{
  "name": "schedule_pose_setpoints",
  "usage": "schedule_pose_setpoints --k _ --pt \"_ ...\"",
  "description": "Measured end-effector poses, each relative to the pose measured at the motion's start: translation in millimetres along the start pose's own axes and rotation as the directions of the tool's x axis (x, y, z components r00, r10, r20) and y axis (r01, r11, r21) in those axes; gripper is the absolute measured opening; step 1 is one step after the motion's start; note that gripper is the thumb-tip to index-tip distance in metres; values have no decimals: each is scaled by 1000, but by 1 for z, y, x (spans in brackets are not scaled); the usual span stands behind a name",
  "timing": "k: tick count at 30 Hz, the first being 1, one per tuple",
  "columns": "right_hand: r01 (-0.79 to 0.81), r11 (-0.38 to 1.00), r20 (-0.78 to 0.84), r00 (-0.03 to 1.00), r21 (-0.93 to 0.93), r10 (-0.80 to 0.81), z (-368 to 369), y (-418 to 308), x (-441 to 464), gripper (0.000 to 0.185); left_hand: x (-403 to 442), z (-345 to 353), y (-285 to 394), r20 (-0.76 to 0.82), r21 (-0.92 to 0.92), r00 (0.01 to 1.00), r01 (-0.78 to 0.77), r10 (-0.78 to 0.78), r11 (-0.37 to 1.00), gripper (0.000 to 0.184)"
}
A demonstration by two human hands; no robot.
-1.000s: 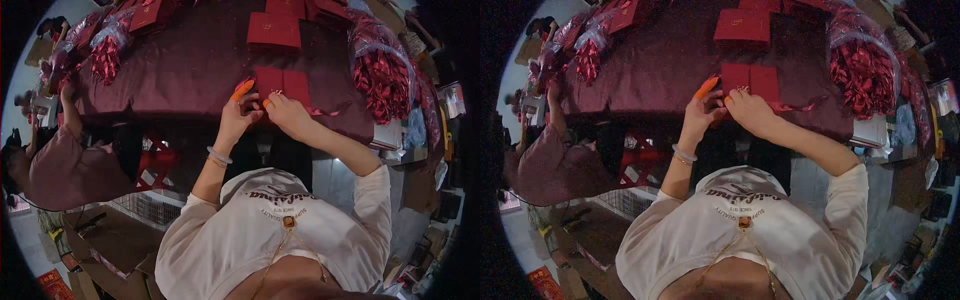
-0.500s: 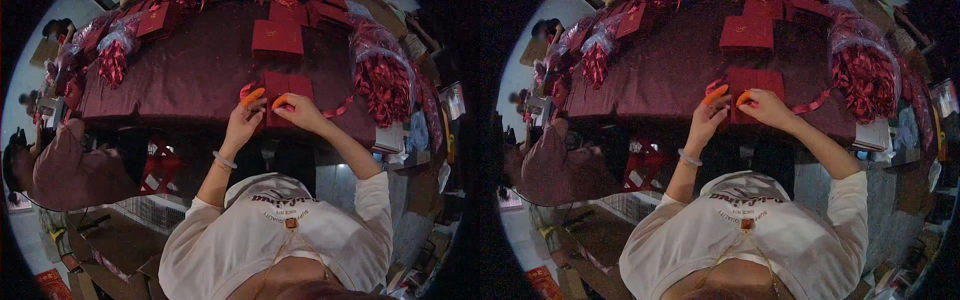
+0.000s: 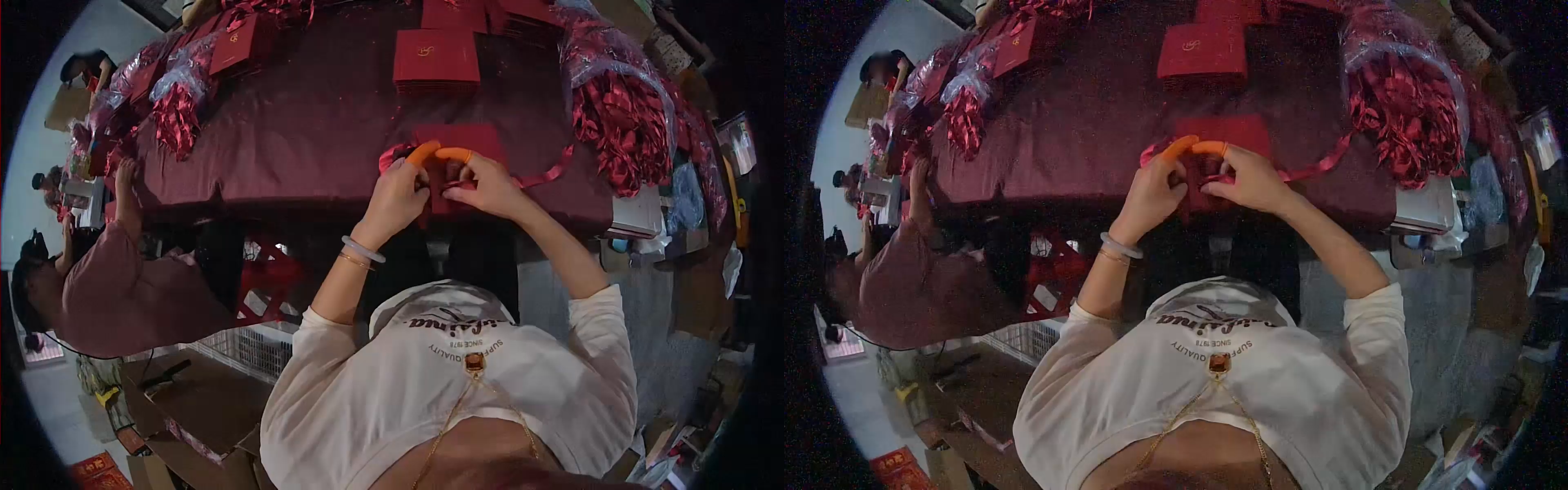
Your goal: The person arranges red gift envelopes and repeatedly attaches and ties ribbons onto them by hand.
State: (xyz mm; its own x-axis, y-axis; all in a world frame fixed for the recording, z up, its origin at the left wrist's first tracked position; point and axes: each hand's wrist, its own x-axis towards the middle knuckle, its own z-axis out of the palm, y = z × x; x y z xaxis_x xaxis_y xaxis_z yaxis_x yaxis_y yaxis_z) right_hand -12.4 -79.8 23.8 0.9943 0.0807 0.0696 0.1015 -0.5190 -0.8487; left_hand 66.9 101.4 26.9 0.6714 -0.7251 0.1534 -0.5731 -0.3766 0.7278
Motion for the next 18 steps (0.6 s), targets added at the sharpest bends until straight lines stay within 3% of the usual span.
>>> schedule_pose_setpoints --k 1,2,3,5,7,9,14,16,17,18 --pt "71 991 -120 989 -116 -86 5 3 0 39 3 0 -3 12 2 1000 2 -2 1000 30" --pt "122 963 -227 957 -239 -178 7 5 -1 44 6 1 -5 -21 152 993 -111 116 982 25" --pt "72 957 -111 988 -283 -107 2 7 -3 45 6 3 -6 -35 299 971 -216 237 929 19" --pt "72 947 -155 980 -312 -125 4 6 -2 45 8 -2 8 -2 319 975 -211 223 924 16" --pt "71 936 -197 969 -345 -146 7 7 -3 44 6 1 16 -6 424 995 -92 105 901 16" --pt "72 889 -234 952 -452 -196 12 10 -4 43 5 5 17 -38 437 994 -74 100 896 16" --pt "50 884 -277 940 -464 -199 15 8 -2 43 -3 4 30 -81 509 991 -46 102 859 17" --pt "24 894 -287 943 -447 -169 14 10 -1 43 -9 -7 37 -132 668 988 26 84 743 16" --pt "44 894 -295 936 -447 -194 13 12 1 44 -17 -24 32 -60 704 983 -80 172 706 38" --pt "64 893 -301 928 -446 -217 12 13 1 45 -24 -37 33 -29 711 997 -30 72 703 30"
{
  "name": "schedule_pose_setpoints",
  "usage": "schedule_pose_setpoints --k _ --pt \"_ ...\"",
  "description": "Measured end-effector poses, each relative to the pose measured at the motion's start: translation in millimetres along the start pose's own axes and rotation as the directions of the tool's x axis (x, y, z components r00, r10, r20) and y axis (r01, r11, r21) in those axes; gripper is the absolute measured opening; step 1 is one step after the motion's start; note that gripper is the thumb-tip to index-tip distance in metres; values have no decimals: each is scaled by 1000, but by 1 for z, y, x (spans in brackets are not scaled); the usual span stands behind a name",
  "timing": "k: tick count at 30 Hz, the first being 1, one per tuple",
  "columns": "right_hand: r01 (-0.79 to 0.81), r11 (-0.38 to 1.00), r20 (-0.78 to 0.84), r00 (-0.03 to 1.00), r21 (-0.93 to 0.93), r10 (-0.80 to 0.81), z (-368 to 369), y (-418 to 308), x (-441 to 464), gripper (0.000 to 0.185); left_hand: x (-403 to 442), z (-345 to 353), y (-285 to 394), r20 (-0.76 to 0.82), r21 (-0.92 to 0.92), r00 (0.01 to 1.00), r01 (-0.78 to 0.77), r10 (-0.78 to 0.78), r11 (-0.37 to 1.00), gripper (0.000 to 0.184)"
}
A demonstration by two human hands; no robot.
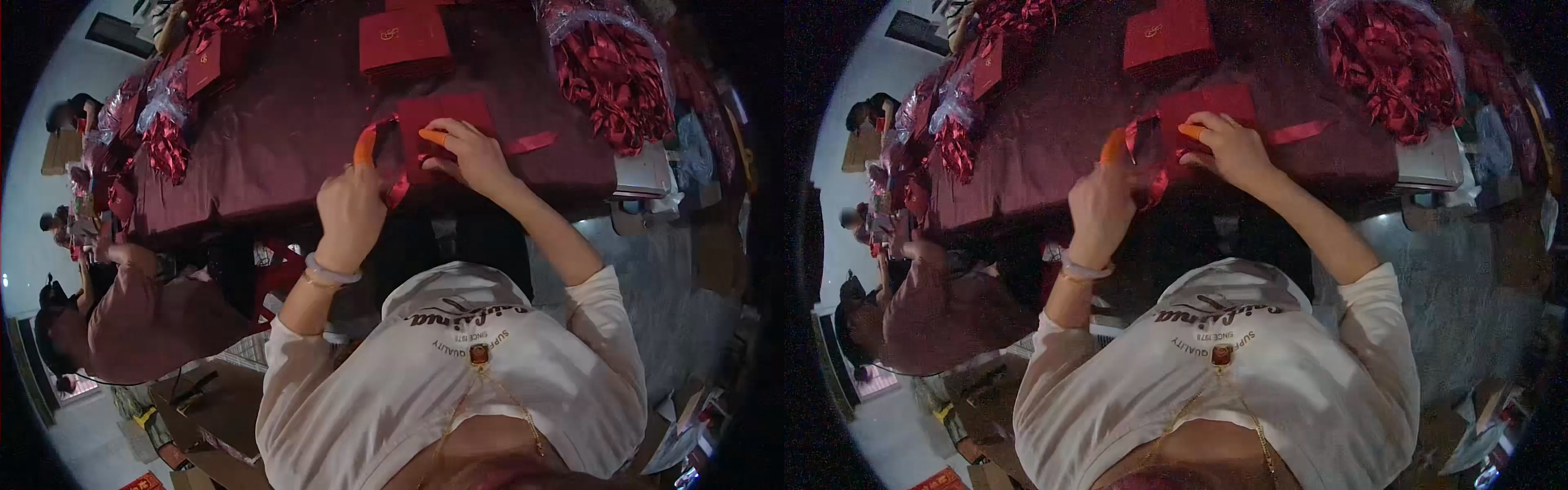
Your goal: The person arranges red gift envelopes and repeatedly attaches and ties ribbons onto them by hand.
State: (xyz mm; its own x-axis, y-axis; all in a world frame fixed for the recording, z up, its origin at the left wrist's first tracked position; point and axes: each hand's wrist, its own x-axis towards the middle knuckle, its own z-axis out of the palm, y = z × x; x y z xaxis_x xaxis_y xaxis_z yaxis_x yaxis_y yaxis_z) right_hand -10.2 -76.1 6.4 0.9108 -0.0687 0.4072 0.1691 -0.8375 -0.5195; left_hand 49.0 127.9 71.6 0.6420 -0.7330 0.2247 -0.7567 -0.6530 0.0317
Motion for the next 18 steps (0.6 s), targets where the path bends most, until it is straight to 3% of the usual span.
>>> schedule_pose_setpoints --k 2,3,5,6,8,9,10,12,13,15,16,17,18 --pt "-14 1000 28 1000 -21 14 -3 -2 0 43 -18 -13 -13 -70 -374 998 -19 -8 927 22" --pt "-19 1000 22 1000 -20 19 -1 -2 -1 41 -25 -11 -16 -70 -368 998 -20 -6 930 22" --pt "-23 1000 9 1000 -14 23 1 -3 0 39 -33 -9 -20 116 -526 983 183 -143 831 22" --pt "-48 999 35 998 -14 49 1 -3 -1 37 -36 -9 -18 311 -528 924 363 -222 768 20" --pt "-79 997 59 995 -17 80 2 -4 0 34 -48 22 -25 399 -758 883 470 -248 452 21" --pt "-57 998 38 998 -6 57 2 -3 -1 32 -57 43 -31 311 -772 915 401 -257 493 34" --pt "-31 1000 19 999 2 31 1 -2 -2 30 -59 39 -27 313 -774 915 402 -256 488 34" --pt "3 997 -24 1000 71 -1 -1 -2 -3 27 -59 20 -15 94 -492 958 281 -270 824 46" --pt "40 989 -68 997 144 -31 -3 -2 -4 25 -56 9 -9 -65 -412 969 192 -239 890 46" --pt "76 972 -142 989 224 -45 -9 -4 -7 25 -48 -8 -3 -158 -335 957 178 -241 925 44" --pt "116 946 -221 974 302 -49 -13 -5 -9 24 -38 -23 2 -98 -489 956 195 -276 850 40" --pt "111 967 -304 952 227 -38 -17 -4 -14 23 -31 -19 2 -102 -493 955 196 -280 848 40" --pt "98 984 -386 922 151 -32 -21 -4 -21 21 -22 -14 1 -62 -665 949 191 -308 722 39"
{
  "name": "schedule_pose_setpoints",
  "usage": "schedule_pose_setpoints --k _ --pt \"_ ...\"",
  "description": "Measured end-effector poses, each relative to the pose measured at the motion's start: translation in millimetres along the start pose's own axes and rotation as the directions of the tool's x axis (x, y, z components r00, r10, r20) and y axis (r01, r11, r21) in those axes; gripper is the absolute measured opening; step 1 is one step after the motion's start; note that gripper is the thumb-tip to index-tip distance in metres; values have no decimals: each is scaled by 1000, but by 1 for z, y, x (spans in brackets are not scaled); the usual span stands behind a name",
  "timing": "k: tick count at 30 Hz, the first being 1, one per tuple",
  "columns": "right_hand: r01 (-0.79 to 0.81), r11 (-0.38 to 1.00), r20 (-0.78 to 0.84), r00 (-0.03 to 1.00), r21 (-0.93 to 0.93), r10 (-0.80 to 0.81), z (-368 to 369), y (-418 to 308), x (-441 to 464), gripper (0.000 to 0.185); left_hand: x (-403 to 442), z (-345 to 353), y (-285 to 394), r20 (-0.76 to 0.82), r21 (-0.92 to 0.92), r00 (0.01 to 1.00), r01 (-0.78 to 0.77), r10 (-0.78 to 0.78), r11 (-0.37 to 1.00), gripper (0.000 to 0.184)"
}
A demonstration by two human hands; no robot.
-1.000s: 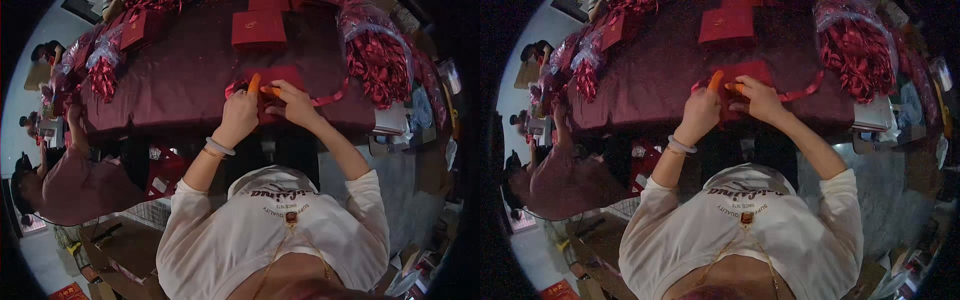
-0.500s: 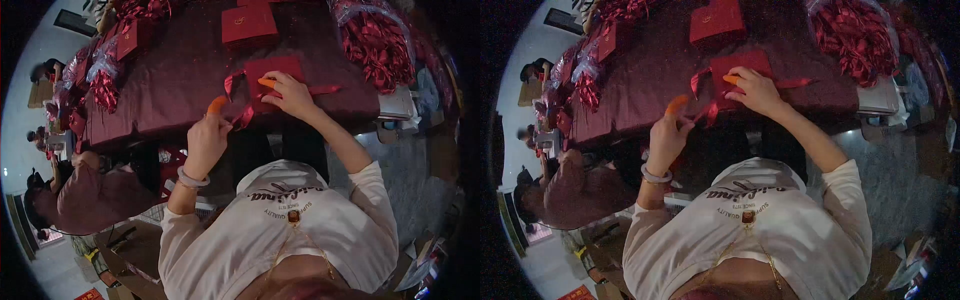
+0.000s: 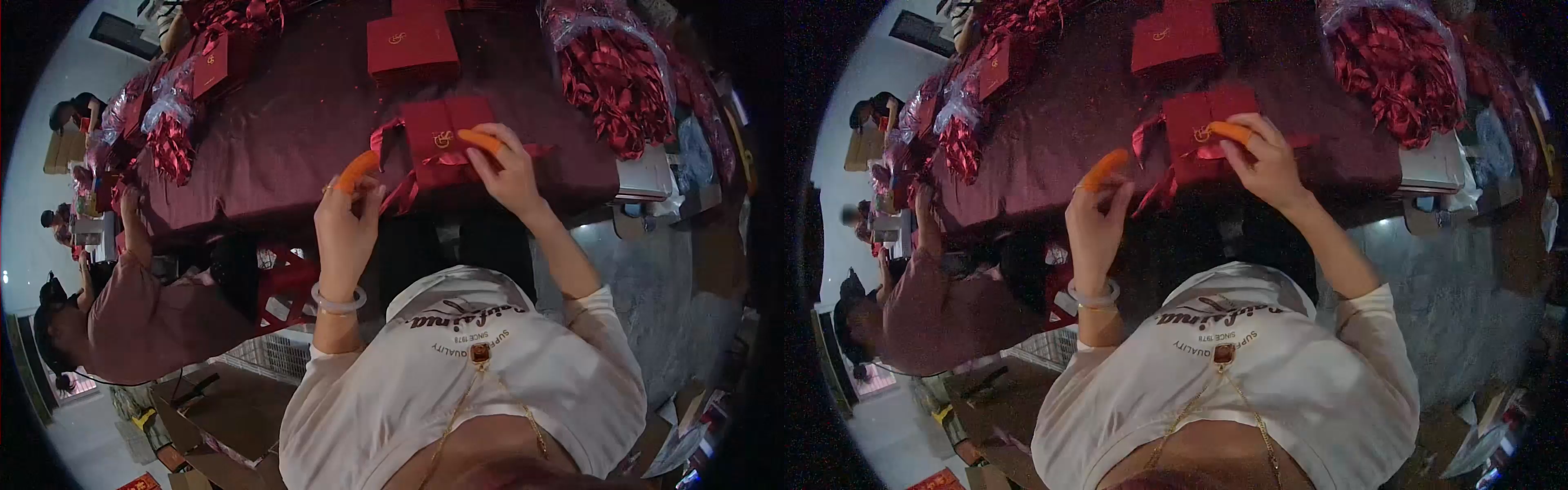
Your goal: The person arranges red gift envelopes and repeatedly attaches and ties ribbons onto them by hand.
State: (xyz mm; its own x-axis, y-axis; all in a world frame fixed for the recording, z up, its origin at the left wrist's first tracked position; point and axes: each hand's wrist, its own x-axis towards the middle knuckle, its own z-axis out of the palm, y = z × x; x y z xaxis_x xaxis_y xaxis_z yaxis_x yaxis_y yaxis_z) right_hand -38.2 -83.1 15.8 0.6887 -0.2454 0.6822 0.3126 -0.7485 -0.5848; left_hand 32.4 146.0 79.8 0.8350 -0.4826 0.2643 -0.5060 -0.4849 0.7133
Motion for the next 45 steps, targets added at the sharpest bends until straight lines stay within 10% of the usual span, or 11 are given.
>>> schedule_pose_setpoints --k 4,10,12,19,25,28,31,33,37,42,45 --pt "-408 787 -150 911 -464 384 -39 -5 -7 32 44 45 -19 -56 -162 998 0 -9 987 35" --pt "-309 729 17 916 -610 402 -46 23 -18 23 76 99 -30 -30 199 993 -110 118 974 45" --pt "-292 766 -11 937 -572 349 -47 24 -20 20 68 91 -17 -8 -224 994 101 -105 969 49" --pt "-377 674 -36 886 -636 462 -35 12 -8 20 38 74 -11 -227 -516 963 6 -143 857 46" --pt "-354 799 -148 934 -486 324 -26 18 -6 24 29 79 -13 -333 -480 940 -96 -80 872 41" --pt "-394 854 -287 821 340 494 -8 37 -13 32 30 80 -21 -258 -531 954 -8 -153 847 41" --pt "-343 554 -238 645 759 726 -14 36 -11 33 33 87 -35 -254 -587 958 -42 -135 809 42" --pt "-253 121 56 594 960 802 -24 42 -10 30 34 88 -34 -216 -603 964 -7 -155 798 42" --pt "-389 78 130 480 918 867 -29 11 9 22 37 93 -38 -172 -582 970 40 -171 812 40" --pt "-384 -15 295 683 923 668 -28 8 25 23 39 91 -40 -105 -623 967 117 -230 773 42" --pt "-578 365 236 715 730 658 -15 10 31 24 39 91 -45 -45 -688 957 177 -285 704 42"
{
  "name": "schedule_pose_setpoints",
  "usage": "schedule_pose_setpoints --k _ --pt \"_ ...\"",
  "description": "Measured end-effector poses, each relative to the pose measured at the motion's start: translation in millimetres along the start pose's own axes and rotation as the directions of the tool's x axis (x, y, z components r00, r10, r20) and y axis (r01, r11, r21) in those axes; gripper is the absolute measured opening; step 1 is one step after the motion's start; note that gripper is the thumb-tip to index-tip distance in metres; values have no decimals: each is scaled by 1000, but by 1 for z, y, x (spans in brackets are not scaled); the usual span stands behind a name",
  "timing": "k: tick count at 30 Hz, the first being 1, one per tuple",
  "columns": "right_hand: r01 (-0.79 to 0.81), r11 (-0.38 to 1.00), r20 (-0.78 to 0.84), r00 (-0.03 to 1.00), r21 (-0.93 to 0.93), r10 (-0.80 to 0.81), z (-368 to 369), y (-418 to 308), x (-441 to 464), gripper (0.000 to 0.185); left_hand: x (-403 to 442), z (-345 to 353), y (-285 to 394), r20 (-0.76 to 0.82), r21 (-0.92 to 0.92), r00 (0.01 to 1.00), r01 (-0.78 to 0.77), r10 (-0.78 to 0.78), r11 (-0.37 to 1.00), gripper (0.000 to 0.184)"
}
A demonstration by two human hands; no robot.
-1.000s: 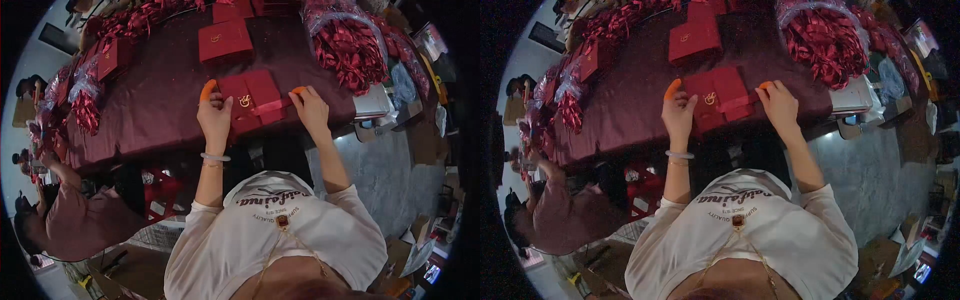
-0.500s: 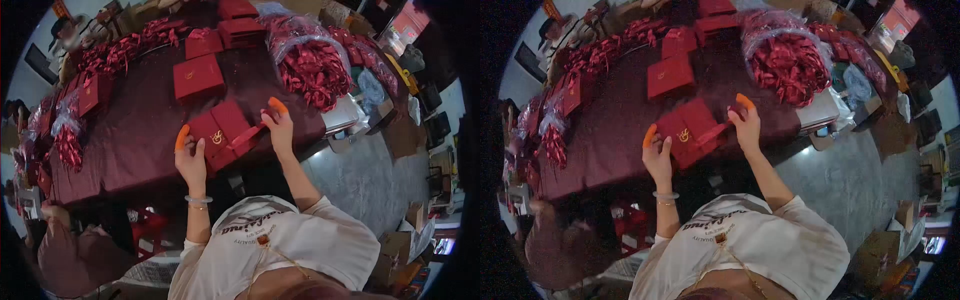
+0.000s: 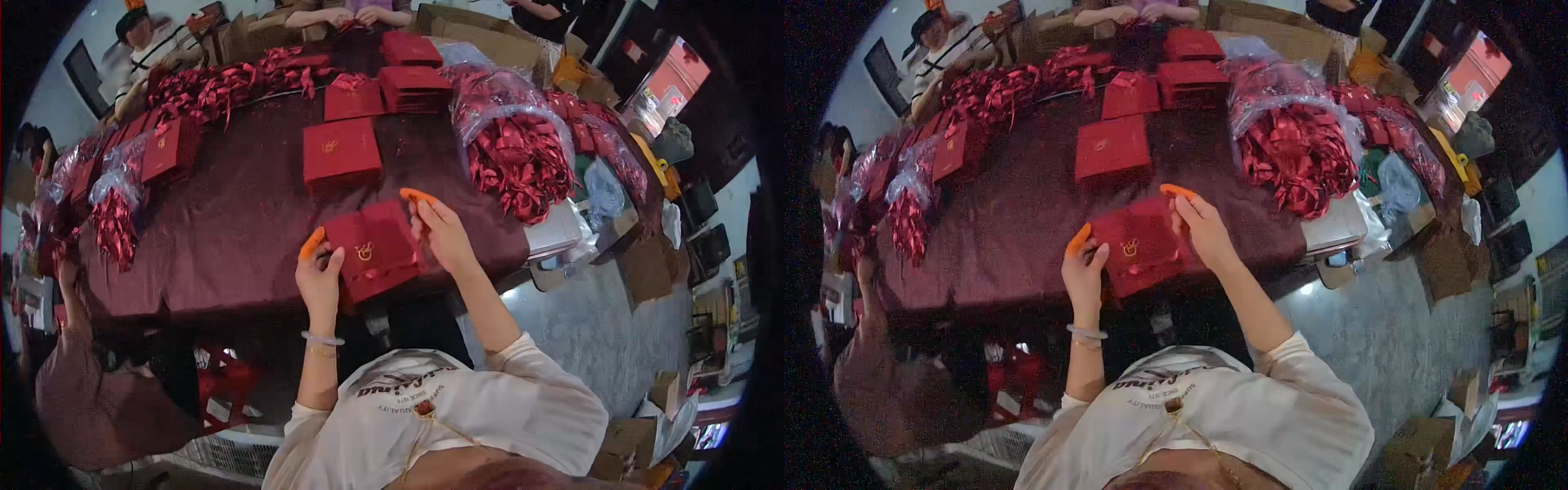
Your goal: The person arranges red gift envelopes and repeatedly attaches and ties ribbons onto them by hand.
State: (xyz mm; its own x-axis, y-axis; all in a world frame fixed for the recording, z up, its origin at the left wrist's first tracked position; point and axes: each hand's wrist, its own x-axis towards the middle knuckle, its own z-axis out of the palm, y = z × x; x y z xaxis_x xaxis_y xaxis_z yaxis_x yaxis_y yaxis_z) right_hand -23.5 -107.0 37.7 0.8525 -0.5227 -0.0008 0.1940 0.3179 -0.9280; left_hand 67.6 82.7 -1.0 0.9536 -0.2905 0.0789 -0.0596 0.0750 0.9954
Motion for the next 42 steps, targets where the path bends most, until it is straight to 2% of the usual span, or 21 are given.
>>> schedule_pose_setpoints --k 2,5,6,8,9,10,11,13,15,18,21,25,27,31,33,34,35,37,38,41,42 --pt "175 871 98 984 -459 -146 11 -5 0 25 -4 0 10 -3 -74 999 40 -40 996 44" --pt "84 874 91 995 -479 -46 27 0 3 26 -1 -4 1 26 -138 999 48 -45 989 49" --pt "100 831 110 993 -547 -48 28 2 4 25 -2 -5 4 45 -181 996 85 -78 980 49" --pt "131 834 174 984 -536 -43 28 16 13 23 -2 -5 11 72 -233 994 101 -87 967 49" --pt "233 709 199 971 -666 -132 31 18 12 21 -2 -5 12 79 -242 995 82 -65 967 48" --pt "223 718 202 972 -659 -117 35 20 13 21 -3 -6 15 61 -198 995 94 -83 976 48" --pt "290 667 252 955 -686 -156 38 23 15 20 -3 -6 13 53 -188 994 100 -92 977 48" --pt "358 615 305 933 -703 -194 41 27 18 20 -3 -7 11 127 -202 989 95 -71 975 51" --pt "432 527 388 900 -732 -199 44 31 22 16 -5 -6 15 102 -251 987 143 -121 957 50" --pt "479 489 442 875 -729 -199 51 29 21 14 -4 -7 13 140 -261 987 114 -80 959 50" --pt "509 532 459 857 -677 -236 50 36 21 15 -5 -7 15 124 -232 988 117 -90 966 50" --pt "486 509 456 869 -711 -193 50 36 19 15 -4 -6 11 125 -279 987 136 -104 951 51" --pt "602 453 533 797 -657 -285 47 40 20 15 -3 -6 8 119 -263 989 120 -91 957 51" --pt "656 389 590 753 -646 -291 47 41 21 14 -6 -5 11 120 -299 989 115 -82 947 53" --pt "756 54 714 637 -653 -289 51 41 21 14 -6 -4 11 121 -339 989 119 -83 933 53" --pt "770 -11 747 614 -638 -255 54 37 21 14 -6 -4 11 115 -372 990 122 -85 920 54" --pt "769 -10 744 615 -639 -259 57 35 21 14 -6 -5 11 110 -404 990 126 -88 906 54" --pt "535 492 521 835 -687 -179 62 30 23 16 -8 -6 15 113 -397 990 120 -81 910 55" --pt "420 609 459 883 -673 -102 61 28 29 17 -9 -6 16 112 -393 991 116 -78 912 55" --pt "487 540 544 837 -686 -63 54 30 33 15 -9 -4 5 112 -362 993 74 -36 929 54" --pt "531 532 563 818 -660 -118 49 36 34 15 -8 -6 2 129 -318 992 43 -2 947 54"
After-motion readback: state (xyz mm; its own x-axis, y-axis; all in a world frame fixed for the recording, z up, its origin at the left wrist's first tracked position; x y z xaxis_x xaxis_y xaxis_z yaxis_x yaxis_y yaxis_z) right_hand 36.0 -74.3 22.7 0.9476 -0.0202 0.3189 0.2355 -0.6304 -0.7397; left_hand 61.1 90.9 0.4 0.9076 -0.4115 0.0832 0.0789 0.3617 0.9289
